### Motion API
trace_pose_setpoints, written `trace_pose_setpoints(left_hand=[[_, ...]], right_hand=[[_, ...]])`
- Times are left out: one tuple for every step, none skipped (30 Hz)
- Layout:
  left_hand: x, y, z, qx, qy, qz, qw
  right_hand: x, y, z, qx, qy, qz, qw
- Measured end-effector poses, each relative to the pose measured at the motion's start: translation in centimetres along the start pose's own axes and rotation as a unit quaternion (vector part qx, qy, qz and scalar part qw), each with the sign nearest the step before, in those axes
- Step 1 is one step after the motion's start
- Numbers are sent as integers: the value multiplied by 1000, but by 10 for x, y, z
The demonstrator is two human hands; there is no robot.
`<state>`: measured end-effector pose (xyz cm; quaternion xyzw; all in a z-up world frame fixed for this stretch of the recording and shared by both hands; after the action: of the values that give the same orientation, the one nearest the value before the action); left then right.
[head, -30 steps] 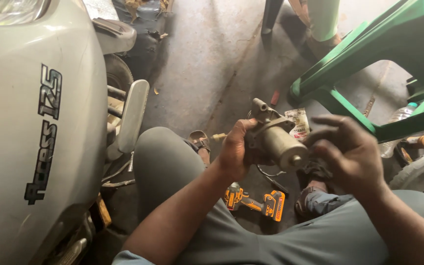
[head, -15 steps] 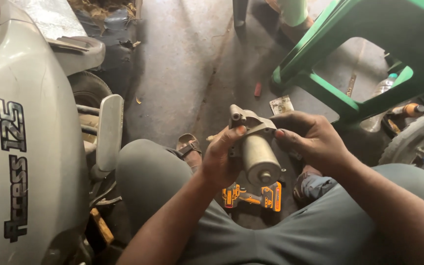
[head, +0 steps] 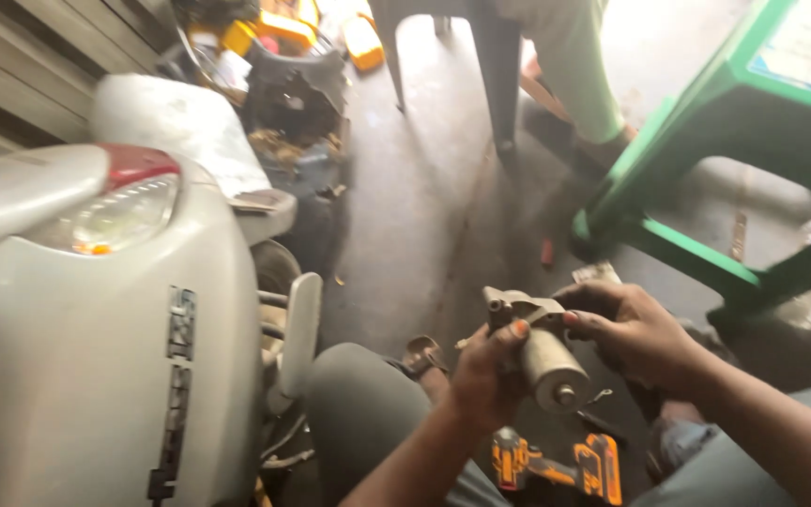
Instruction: The recorder is shown disassembling, cleaning, and inspecting a motorcycle starter motor.
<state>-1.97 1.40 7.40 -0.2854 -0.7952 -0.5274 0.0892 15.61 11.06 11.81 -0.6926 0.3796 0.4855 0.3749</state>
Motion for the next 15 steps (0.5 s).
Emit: trace_pose_setpoints(left_hand=[[3,4,0,-1,6,5,1000],[4,7,-1,10,5,3,1000],[5,10,-2,21,4,2,1000],[5,11,-2,21,6,2,1000],[5,11,-1,27,10,9,1000],[4,10,-2,33,11,15,999],[6,8,1,35,11,14,999],[4,6,0,38,8,3,999],[1,3,1,41,5,-8,999],[-2,1,0,47,-5,-10,999],[-4,0,-1,44,-8,-30,999],[-5,-1,2,37,-10,-49,998],[-6,-2,1,39,-18,-51,998],[-5,-3,0,16,-22,-67,997],[-3,-3,0,-7,-27,-84,996]], right_hand=[[3,2,3,-2,-7,3,1000],[7,3,4,5,-4,-8,1000],[11,4,5,12,-1,-19,1000],[16,4,7,10,-3,-18,1000],[22,5,9,20,-6,-27,999],[28,7,10,30,-5,-36,999],[26,9,13,28,-5,-35,999],[28,10,11,27,4,-18,999],[30,10,10,26,13,-2,1000],[29,10,8,28,24,0,999],[28,10,6,20,12,1,1000],[24,8,7,14,-5,0,1000],[25,8,5,18,3,1,1000],[24,7,5,5,-13,10,1000],[22,7,4,-7,-28,19,999]])
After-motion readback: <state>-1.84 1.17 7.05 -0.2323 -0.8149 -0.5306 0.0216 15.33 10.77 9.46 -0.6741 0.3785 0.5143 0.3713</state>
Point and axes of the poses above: each hand's wrist, its own z-axis towards the middle knuckle, its own y-axis out of the palm, x = y × z, the point moved 2 cm from there along z, towards the middle knuckle, and after that the axes turned 13 degrees about x, right-handed, at the moved point
